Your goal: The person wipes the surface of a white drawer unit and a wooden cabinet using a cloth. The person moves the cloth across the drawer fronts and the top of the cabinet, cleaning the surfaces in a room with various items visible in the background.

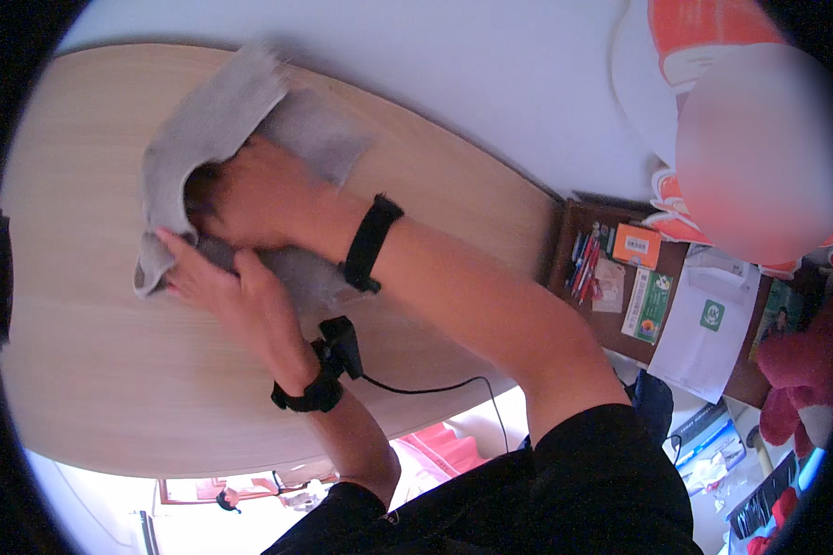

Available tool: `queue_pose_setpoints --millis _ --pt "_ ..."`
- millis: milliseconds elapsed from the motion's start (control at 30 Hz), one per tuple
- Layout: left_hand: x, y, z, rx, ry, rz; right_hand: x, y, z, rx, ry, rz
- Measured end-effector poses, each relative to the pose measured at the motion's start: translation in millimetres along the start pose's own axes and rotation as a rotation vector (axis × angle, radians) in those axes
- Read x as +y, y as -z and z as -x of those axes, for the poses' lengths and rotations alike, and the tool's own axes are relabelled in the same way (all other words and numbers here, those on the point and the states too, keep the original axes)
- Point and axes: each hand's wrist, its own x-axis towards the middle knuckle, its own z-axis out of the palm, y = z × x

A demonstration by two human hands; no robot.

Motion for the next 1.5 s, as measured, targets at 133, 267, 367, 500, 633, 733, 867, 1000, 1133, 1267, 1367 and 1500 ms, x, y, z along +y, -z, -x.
queue_pose_setpoints --millis 133,267,367,500,633,733,867,1000,1133,1267,1367,1500 --pt "22.5 -26.8 23.0 -0.182 -0.132 0.091 43.6 -7.3 45.9 0.186 -0.149 0.111" --pt "41.4 -46.5 66.7 -0.403 -0.204 0.177 82.5 -18.7 124.4 0.130 -0.258 0.105" --pt "49.8 -52.0 106.8 -0.584 -0.205 0.215 90.1 -24.3 192.3 0.058 -0.347 0.133" --pt "39.6 -36.0 141.1 -0.682 -0.085 0.303 61.4 -33.0 251.7 -0.074 -0.545 -0.088" --pt "37.9 -17.7 108.5 -0.482 0.049 0.316 36.2 -24.7 247.2 -0.096 -0.491 -0.097" --pt "37.0 -21.0 73.3 -0.305 -0.028 0.385 44.4 -8.6 196.3 -0.033 -0.359 -0.027" --pt "38.3 -29.2 98.5 -0.398 -0.149 0.260 34.6 -17.3 199.0 -0.023 -0.358 -0.054" --pt "33.7 -39.6 171.1 -0.650 -0.097 0.362 29.3 -35.0 257.9 -0.068 -0.516 -0.085" --pt "26.5 -27.0 172.5 -0.663 0.010 0.401 28.6 -43.8 251.9 -0.045 -0.492 -0.033" --pt "17.4 12.5 118.5 -0.431 0.114 0.410 15.7 -26.3 154.0 0.041 -0.250 0.052" --pt "-3.1 43.9 102.8 -0.307 0.231 0.408 -26.9 -12.8 92.8 -0.021 -0.063 0.039" --pt "-48.3 112.3 79.8 -0.184 0.361 0.104 -95.6 -26.5 26.8 0.010 0.241 -0.049"
